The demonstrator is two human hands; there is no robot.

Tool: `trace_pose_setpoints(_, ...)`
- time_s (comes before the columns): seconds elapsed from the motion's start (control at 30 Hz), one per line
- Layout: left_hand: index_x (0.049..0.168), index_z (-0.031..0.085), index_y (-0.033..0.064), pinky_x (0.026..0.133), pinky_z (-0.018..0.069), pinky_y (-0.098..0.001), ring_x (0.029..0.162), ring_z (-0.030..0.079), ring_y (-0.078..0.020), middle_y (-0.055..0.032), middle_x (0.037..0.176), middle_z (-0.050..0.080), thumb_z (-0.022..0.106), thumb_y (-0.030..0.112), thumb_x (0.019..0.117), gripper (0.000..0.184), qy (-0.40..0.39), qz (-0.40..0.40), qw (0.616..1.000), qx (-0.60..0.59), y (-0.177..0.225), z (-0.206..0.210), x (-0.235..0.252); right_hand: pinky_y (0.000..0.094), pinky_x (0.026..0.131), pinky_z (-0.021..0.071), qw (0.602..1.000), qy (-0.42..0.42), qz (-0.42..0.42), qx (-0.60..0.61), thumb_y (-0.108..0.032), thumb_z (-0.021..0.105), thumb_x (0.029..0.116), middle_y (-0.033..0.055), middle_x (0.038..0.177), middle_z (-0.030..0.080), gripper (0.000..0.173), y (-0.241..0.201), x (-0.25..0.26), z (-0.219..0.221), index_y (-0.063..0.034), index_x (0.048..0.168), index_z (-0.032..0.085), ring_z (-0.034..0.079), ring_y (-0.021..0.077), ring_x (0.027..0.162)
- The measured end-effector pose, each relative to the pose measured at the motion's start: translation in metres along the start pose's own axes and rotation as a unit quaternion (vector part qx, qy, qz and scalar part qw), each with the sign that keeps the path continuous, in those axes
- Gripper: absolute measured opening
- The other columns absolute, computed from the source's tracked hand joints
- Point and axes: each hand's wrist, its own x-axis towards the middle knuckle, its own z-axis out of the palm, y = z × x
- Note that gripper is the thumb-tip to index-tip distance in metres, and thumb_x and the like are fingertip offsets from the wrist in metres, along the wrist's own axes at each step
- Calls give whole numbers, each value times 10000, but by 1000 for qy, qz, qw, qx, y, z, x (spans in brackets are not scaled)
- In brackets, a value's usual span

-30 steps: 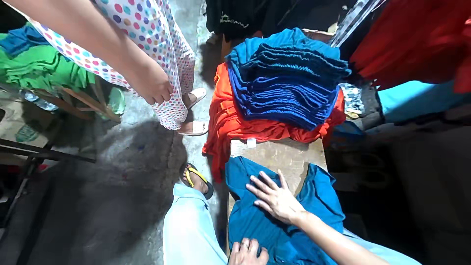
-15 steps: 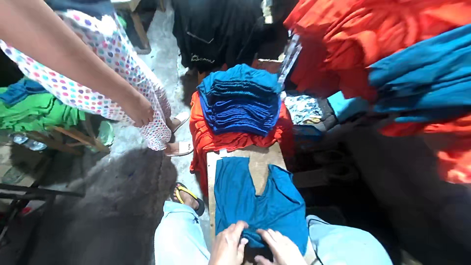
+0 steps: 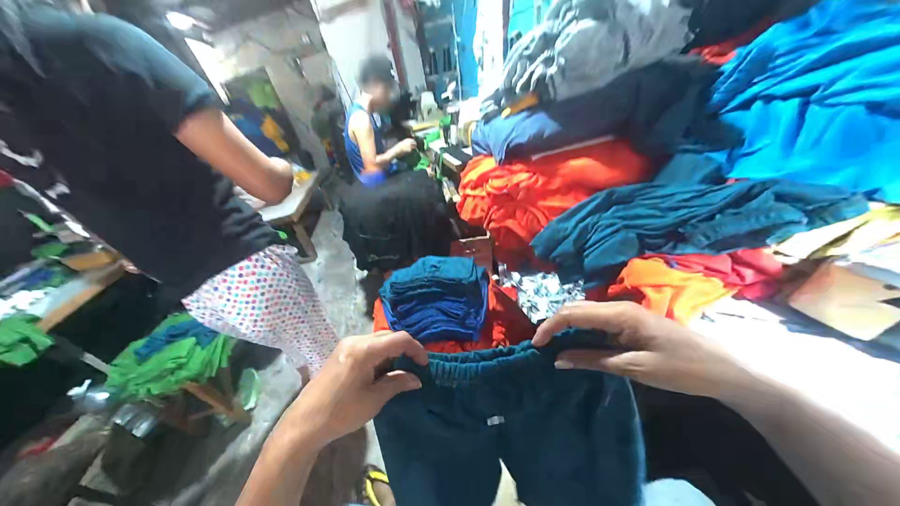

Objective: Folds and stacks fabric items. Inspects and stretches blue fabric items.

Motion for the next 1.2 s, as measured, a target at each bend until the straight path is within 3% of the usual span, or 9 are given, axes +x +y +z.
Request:
trace_pose_setpoints(0.07, 1014, 732, 130, 703, 565, -196, 788, 653, -3, 43, 921, 699, 701, 155, 908, 113, 23, 47, 996, 75, 15, -15, -2, 147, 810, 552, 998, -26, -43, -46, -193, 720, 893, -104, 1001, 706, 177, -15, 13, -11, -180, 1068, 743, 654, -28, 940)
trace_pose_setpoints(0.17, 1154, 729, 186, 724, 583, -187, 827, 666, 10, 79, 1009, 706, 666, 162, 931, 234, 27, 67, 994, 76, 28, -34, -12, 143, 813, 551, 990, -55, -103, -79, -223, 747, 872, -89, 978, 699, 173, -35, 23, -24, -170, 1037, 739, 652, -19, 946)
trace_pose_setpoints(0.33, 1037, 704, 143, 695, 550, -120, 777, 643, 55, 79, 921, 700, 677, 223, 956, 117, 47, 84, 995, 25, 46, -41, -30, 84, 650, 497, 976, -43, -147, -152, -298, 731, 876, -116, 847, 637, 110, -61, 30, -31, -200, 912, 699, 604, -63, 795)
trace_pose_setpoints(0.53, 868, 675, 155, 568, 524, -139, 628, 612, 47, 97, 723, 653, 744, 252, 855, 120, 132, 39, 985, 100, 41, -46, -33, 83, 637, 500, 990, -81, -112, -24, -208, 688, 932, -103, 902, 676, 54, -61, 29, -37, -159, 945, 708, 619, -57, 792)
trace_pose_setpoints(0.63, 831, 673, 159, 656, 567, -142, 756, 659, 38, 95, 875, 697, 741, 246, 853, 113, 114, 55, 988, 82, 42, -41, -32, 85, 636, 485, 989, -80, -108, -66, -185, 694, 915, -89, 893, 668, 61, -56, 29, -31, -151, 960, 715, 606, -53, 781)
trace_pose_setpoints(0.73, 824, 683, 165, 714, 571, -144, 823, 666, 31, 94, 921, 705, 739, 237, 845, 93, 120, 74, 987, 82, 33, -43, -35, 71, 629, 484, 984, -45, -119, -125, -197, 695, 903, -103, 904, 663, 114, -60, 29, -30, -174, 998, 754, 595, -66, 771)
trace_pose_setpoints(0.9, 843, 702, 175, 681, 571, -132, 787, 659, 34, 101, 916, 695, 738, 267, 866, 102, 134, 55, 989, 37, 28, -41, -43, 65, 588, 464, 972, 2, -148, -182, -294, 671, 914, -115, 906, 665, 115, -63, 27, -25, -195, 928, 727, 576, -85, 737)
trace_pose_setpoints(1.1, 826, 646, 176, 596, 548, -137, 681, 640, 19, 90, 828, 681, 735, 171, 828, 89, 181, 20, 983, 10, 21, -38, -46, 71, 546, 449, 987, -1, -127, -93, -273, 708, 891, -112, 818, 654, 122, -56, 30, -23, -163, 846, 681, 561, -78, 673)
trace_pose_setpoints(1.2, 950, 636, 172, 598, 535, -141, 679, 624, 22, 102, 803, 654, 730, 164, 837, 148, 182, 2, 983, 9, 18, -33, -46, 73, 533, 445, 993, 14, -96, -68, -197, 732, 870, -109, 811, 662, 82, -52, 28, -17, -145, 900, 677, 553, -78, 638)
